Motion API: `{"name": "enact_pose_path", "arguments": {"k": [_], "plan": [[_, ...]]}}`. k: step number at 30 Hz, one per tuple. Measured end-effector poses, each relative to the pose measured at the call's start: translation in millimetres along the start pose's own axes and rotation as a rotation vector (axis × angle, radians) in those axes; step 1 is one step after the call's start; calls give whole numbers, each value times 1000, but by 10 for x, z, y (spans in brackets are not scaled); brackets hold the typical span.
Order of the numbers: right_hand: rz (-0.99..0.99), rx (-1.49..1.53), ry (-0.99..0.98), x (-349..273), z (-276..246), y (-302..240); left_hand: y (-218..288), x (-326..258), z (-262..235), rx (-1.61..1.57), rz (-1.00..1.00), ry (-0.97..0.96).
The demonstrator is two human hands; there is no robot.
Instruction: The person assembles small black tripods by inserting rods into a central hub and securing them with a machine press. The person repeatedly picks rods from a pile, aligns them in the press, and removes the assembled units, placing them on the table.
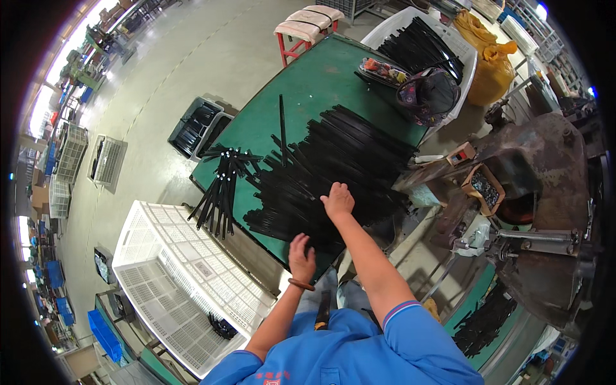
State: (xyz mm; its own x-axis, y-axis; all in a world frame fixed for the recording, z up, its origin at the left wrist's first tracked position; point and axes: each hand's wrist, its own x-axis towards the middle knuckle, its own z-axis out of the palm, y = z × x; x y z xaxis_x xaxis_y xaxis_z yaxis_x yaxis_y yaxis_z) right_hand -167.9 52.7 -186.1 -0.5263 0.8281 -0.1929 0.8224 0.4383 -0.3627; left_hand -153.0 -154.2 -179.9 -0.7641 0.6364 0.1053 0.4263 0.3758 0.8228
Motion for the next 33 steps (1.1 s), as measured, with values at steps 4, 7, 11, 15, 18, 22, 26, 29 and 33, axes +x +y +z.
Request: {"name": "enact_pose_path", "arguments": {"k": [4, 7, 11, 15, 18, 22, 26, 29, 33], "plan": [[119, 202, -187, 56, -165, 251, 113, -106, -129, -23, 16, -114], [120, 251, -253, 9, -327, 497, 6, 25, -208, -88, -1, -61], [-25, 276, -157, -168, -497, 817, -66, 217, -125, -183, -143, -119], [69, 669, -284, -332, -559, 1172, 47, 324, 187, -488, -383, -269], [31, 504, -143, -505, -572, 1287, 86, 338, 494, -542, -577, -349], [-89, 161, 51, -782, -402, 1297, 160, 175, 669, -517, -578, -370], [-35, 318, 119, -879, -230, 1136, 215, -36, 589, -481, -595, -405], [52, 293, 143, -877, -216, 1005, 208, -175, 474, -535, -647, -385], [119, 272, 53, -806, -95, 1090, 92, -315, 396, -603, -703, -352]]}}
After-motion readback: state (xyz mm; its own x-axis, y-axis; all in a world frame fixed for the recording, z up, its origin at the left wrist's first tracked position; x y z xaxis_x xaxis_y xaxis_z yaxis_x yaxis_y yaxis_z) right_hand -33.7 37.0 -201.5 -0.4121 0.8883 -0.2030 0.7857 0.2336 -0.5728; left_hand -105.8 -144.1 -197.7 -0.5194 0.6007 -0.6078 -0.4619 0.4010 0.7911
